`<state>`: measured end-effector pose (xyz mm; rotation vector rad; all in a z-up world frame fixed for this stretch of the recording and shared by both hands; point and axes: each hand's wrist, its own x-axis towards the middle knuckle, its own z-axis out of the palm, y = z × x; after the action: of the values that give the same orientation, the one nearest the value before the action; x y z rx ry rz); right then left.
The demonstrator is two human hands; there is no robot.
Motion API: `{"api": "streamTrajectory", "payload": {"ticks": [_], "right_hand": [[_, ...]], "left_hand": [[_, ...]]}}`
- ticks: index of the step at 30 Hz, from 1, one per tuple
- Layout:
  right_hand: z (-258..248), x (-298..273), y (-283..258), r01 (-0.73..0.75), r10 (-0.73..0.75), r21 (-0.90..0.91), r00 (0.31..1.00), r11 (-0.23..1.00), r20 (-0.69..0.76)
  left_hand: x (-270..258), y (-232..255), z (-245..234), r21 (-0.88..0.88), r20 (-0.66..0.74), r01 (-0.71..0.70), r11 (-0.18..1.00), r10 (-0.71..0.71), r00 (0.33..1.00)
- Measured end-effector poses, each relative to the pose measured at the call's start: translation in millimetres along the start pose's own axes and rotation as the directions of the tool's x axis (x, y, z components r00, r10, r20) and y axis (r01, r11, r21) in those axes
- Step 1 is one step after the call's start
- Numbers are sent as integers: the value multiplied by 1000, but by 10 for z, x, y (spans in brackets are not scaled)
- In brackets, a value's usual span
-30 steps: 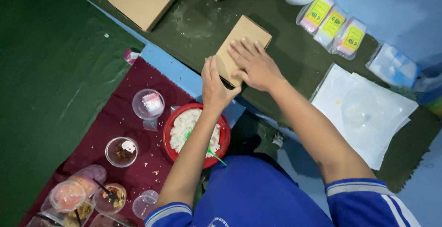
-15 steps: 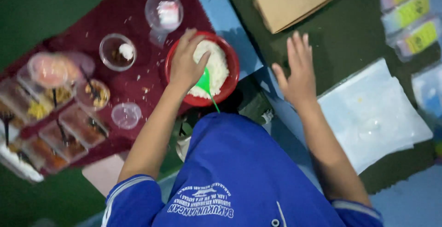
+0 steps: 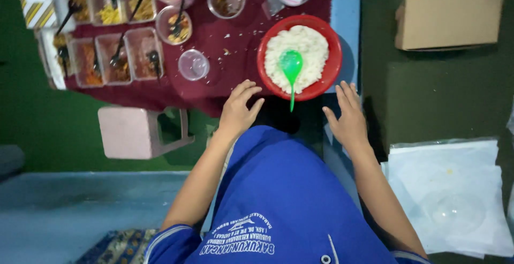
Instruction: Preparing and packing individual meal portions with rice and various toppings into boxes
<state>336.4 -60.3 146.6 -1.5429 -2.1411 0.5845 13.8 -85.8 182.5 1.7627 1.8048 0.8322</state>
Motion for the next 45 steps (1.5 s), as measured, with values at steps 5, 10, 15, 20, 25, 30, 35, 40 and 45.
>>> {"api": "streamTrajectory", "payload": {"ticks": [5,10,15,20,25,30,35,40,45], "right_hand": [[74,94,-148,78,-77,-1,994,997,71],[214,131,-192,75,-74,0,990,997,122],[240,213,-309,-37,38,-12,988,999,147],[360,277,-177,-156,155,-6,970,988,185],[275,356,-331,-313,307,-19,916,949,257],[505,364,-106,-394,390,-40,884,918,257],[748,320,-46,-352,354,-41,934,935,48],[505,392,-363,-421,425,61,901,905,-85],[145,173,-638,-521,518,32,838,853,-171]], "left_hand": [[-387,-115,-220,1,-87,83,997,-83,993],[-624,-205,-369,1,-126,153,988,-152,980],[-676,-263,-552,-1,-143,230,973,-228,963],[-618,-464,-616,1,-141,231,973,-229,963],[-379,-648,-616,-9,-93,184,983,-185,978],[81,-982,-528,1,12,94,996,-94,996],[737,-1002,-632,-55,117,-153,987,159,980],[1363,-864,-551,-105,240,-408,907,421,875],[1737,-459,-245,-181,344,-592,785,615,710]]}}
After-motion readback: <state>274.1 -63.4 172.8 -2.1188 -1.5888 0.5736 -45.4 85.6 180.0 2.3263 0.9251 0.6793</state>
